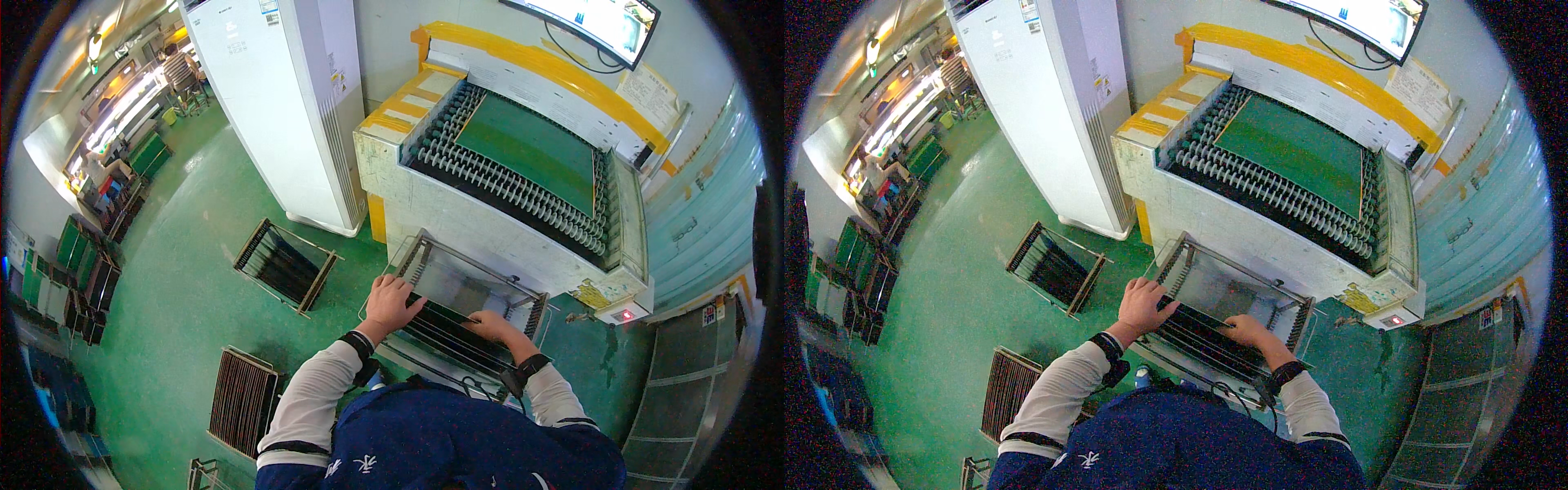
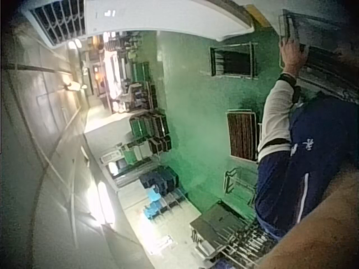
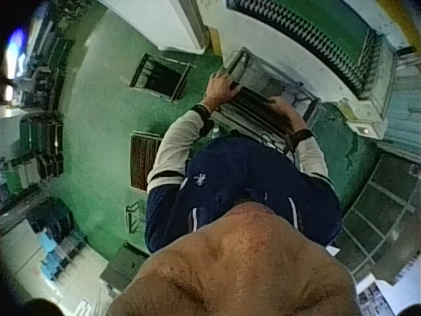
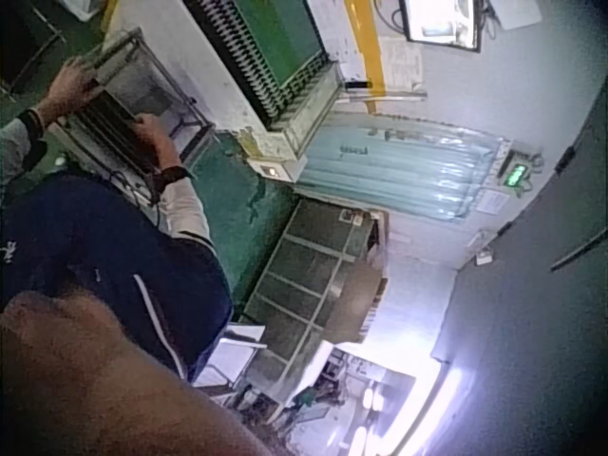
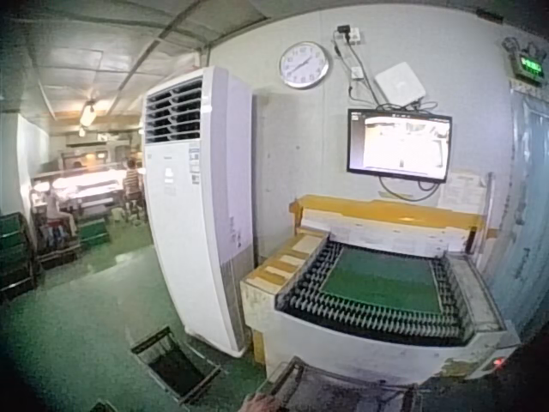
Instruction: Operating a PCB processing machine by loading circuit board panels and organizing them in racks.
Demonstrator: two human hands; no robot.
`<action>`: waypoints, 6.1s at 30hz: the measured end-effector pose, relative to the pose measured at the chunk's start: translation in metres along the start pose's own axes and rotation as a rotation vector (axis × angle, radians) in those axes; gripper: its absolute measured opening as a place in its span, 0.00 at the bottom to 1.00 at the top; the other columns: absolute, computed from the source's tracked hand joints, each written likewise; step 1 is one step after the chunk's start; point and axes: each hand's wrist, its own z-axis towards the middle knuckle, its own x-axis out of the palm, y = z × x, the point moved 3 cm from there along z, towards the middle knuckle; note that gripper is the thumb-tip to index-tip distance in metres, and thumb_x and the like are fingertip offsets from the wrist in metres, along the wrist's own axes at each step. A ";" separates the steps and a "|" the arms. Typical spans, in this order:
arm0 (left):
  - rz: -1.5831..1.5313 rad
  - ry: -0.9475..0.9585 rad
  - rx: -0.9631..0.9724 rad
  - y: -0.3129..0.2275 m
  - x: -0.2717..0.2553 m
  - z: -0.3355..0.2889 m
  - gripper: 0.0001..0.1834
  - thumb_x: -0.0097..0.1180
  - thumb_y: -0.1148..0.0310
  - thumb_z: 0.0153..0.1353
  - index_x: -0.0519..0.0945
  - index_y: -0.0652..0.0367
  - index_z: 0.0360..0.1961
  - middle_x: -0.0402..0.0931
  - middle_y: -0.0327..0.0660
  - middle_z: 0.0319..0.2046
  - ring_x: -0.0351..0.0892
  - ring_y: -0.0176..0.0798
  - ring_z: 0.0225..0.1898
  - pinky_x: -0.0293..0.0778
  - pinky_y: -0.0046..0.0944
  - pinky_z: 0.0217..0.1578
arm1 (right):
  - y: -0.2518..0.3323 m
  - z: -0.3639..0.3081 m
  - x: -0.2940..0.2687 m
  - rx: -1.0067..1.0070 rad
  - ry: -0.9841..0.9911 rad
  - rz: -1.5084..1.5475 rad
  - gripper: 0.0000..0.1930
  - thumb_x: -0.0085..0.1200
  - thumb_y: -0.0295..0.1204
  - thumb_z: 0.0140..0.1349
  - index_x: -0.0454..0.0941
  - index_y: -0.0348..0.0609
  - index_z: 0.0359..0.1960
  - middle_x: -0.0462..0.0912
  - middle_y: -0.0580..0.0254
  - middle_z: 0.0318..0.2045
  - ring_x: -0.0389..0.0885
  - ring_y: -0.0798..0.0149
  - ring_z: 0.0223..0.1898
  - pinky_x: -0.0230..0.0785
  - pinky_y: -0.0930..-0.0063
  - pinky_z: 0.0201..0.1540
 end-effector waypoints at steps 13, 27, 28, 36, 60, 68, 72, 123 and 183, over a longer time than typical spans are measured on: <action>0.013 -0.013 0.012 -0.001 -0.001 0.000 0.21 0.61 0.47 0.59 0.82 0.56 0.35 0.78 0.42 0.34 0.75 0.48 0.45 0.66 0.50 0.55 | -0.001 0.000 0.001 0.002 -0.021 -0.030 0.24 0.55 0.52 0.66 0.83 0.42 0.45 0.86 0.47 0.38 0.84 0.51 0.39 0.72 0.61 0.42; 0.003 -0.036 0.021 -0.001 -0.001 -0.001 0.20 0.62 0.48 0.59 0.82 0.56 0.34 0.77 0.41 0.34 0.75 0.47 0.44 0.67 0.48 0.54 | 0.006 -0.003 -0.001 0.014 0.006 -0.008 0.24 0.55 0.51 0.66 0.82 0.41 0.46 0.85 0.46 0.41 0.83 0.48 0.41 0.72 0.60 0.44; -0.003 -0.041 0.023 -0.001 -0.001 -0.001 0.20 0.61 0.48 0.59 0.82 0.56 0.34 0.77 0.41 0.33 0.75 0.47 0.44 0.67 0.48 0.54 | 0.005 -0.003 -0.001 0.017 0.008 -0.016 0.24 0.54 0.50 0.66 0.82 0.41 0.46 0.85 0.45 0.41 0.83 0.48 0.41 0.72 0.60 0.44; -0.006 -0.076 0.023 -0.001 -0.001 -0.001 0.19 0.62 0.49 0.57 0.81 0.56 0.30 0.77 0.41 0.32 0.75 0.47 0.44 0.67 0.47 0.54 | 0.006 -0.002 -0.002 0.007 0.025 -0.017 0.24 0.54 0.50 0.67 0.82 0.40 0.46 0.85 0.45 0.41 0.83 0.48 0.41 0.72 0.60 0.44; -0.021 -0.061 0.023 -0.002 -0.003 -0.001 0.19 0.62 0.49 0.58 0.82 0.56 0.32 0.77 0.41 0.33 0.75 0.47 0.44 0.67 0.48 0.54 | 0.010 -0.006 -0.004 0.025 0.010 0.026 0.24 0.55 0.51 0.66 0.82 0.39 0.46 0.85 0.46 0.34 0.81 0.56 0.34 0.70 0.62 0.39; -0.007 -0.055 0.020 -0.001 0.000 -0.001 0.19 0.62 0.49 0.58 0.82 0.56 0.33 0.78 0.41 0.34 0.75 0.48 0.44 0.67 0.48 0.54 | 0.009 -0.006 -0.003 0.018 -0.001 0.021 0.24 0.55 0.51 0.67 0.82 0.39 0.45 0.85 0.47 0.34 0.81 0.57 0.34 0.70 0.62 0.39; -0.005 -0.043 0.001 -0.002 -0.001 -0.001 0.19 0.61 0.49 0.58 0.82 0.55 0.31 0.79 0.40 0.34 0.75 0.47 0.45 0.66 0.48 0.56 | 0.011 -0.006 -0.004 0.012 -0.001 0.012 0.24 0.55 0.51 0.66 0.82 0.40 0.45 0.85 0.46 0.35 0.82 0.55 0.35 0.71 0.62 0.40; 0.000 -0.004 0.005 -0.001 -0.001 -0.001 0.21 0.61 0.48 0.59 0.82 0.56 0.35 0.78 0.43 0.35 0.75 0.49 0.46 0.66 0.50 0.55 | 0.018 -0.010 -0.008 0.049 0.026 0.022 0.25 0.54 0.51 0.67 0.82 0.39 0.48 0.85 0.45 0.42 0.83 0.49 0.43 0.71 0.61 0.45; -0.008 -0.032 0.028 0.000 -0.001 -0.001 0.21 0.61 0.48 0.60 0.81 0.57 0.34 0.78 0.43 0.34 0.75 0.50 0.45 0.66 0.51 0.56 | 0.017 -0.010 -0.007 0.045 0.017 0.003 0.24 0.55 0.51 0.66 0.82 0.41 0.46 0.85 0.45 0.41 0.83 0.47 0.42 0.72 0.60 0.44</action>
